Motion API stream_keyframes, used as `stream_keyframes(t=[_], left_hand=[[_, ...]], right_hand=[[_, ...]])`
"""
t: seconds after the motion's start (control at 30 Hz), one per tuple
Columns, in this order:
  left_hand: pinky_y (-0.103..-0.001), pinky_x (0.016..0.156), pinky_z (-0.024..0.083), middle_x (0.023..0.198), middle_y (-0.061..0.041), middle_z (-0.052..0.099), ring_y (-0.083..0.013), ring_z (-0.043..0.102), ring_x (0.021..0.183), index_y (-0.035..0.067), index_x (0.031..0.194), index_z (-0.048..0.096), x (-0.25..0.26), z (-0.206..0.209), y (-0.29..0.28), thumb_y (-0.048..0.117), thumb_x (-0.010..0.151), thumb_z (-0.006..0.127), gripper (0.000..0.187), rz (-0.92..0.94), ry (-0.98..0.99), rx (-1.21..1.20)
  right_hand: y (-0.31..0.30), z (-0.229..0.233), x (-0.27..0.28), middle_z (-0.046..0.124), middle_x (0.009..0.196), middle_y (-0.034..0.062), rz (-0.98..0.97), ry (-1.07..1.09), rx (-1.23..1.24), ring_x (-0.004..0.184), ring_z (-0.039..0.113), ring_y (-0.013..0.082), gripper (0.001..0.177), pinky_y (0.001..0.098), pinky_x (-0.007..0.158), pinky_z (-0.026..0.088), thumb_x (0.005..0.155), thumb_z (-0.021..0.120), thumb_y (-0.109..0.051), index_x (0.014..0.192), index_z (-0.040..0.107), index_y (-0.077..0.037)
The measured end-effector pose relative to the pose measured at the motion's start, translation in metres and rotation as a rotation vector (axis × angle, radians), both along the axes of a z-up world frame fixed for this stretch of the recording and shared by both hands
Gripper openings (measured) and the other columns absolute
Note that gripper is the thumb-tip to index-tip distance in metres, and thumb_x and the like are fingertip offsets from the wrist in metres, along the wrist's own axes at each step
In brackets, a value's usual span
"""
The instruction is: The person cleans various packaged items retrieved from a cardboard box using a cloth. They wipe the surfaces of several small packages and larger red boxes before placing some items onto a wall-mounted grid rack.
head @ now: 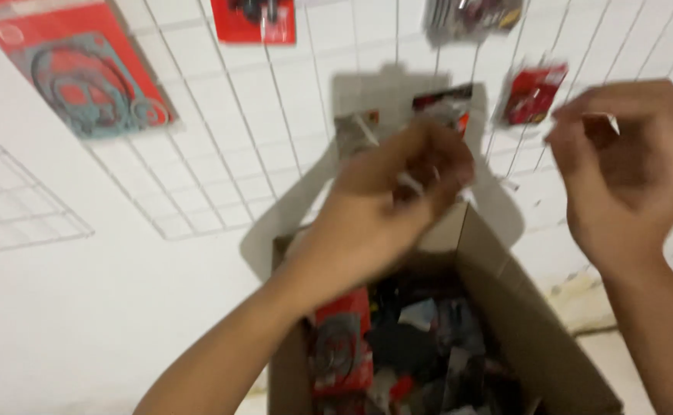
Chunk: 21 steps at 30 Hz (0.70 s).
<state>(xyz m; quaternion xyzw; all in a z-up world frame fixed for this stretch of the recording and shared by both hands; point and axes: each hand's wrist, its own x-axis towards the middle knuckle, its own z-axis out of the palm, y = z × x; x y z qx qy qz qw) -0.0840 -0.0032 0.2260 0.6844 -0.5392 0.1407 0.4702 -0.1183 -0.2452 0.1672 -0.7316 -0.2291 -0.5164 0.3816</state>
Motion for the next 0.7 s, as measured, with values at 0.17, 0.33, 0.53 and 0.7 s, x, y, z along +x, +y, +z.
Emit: stream_keyframes(t=[0.17,0.33,0.53,0.7], left_hand=[[-0.03,0.056,0.05,0.082,-0.004,0.071,-0.0188,0.063,0.062,0.008,0.097,0.063,-0.048,-0.035,0.04,0.013,0.093,0.06,0.007,-0.047,0.207,0.339],[-0.056,0.059,0.057,0.089,-0.019,0.074,-0.0399,0.073,0.08,0.003,0.115,0.065,0.015,-0.151,0.04,0.02,0.097,0.052,0.028,0.173,0.002,0.997],[-0.051,0.052,0.055,0.071,-0.013,0.069,-0.0341,0.069,0.064,0.005,0.095,0.071,0.131,-0.301,0.01,0.011,0.087,0.063,0.013,0.363,-0.164,1.058],[-0.056,0.065,0.058,0.082,-0.008,0.076,-0.029,0.073,0.078,0.006,0.098,0.077,0.138,-0.317,-0.028,0.005,0.086,0.059,0.022,0.358,-0.07,1.184]], right_hand=[[0.018,-0.064,0.001,0.066,0.089,0.01,0.141,-0.045,-0.379,0.081,0.062,0.0268,0.021,0.0372,0.075,0.053,0.075,0.07,0.007,0.09,0.061,-0.003],[0.066,-0.114,0.031,0.071,0.089,0.0167,0.004,0.29,-0.796,0.08,0.07,0.0361,0.029,0.0457,0.067,0.057,0.083,0.073,-0.015,0.109,0.068,-0.003],[0.099,-0.244,0.076,0.065,0.131,0.0201,-0.151,0.892,-1.578,0.1,0.069,0.0311,0.042,0.0406,0.069,0.06,0.088,0.07,-0.018,0.127,0.068,-0.003],[0.088,-0.313,0.078,0.064,0.134,0.0113,-0.202,0.663,-1.539,0.117,0.066,0.026,0.057,0.0355,0.088,0.056,0.096,0.065,-0.023,0.148,0.048,-0.007]])
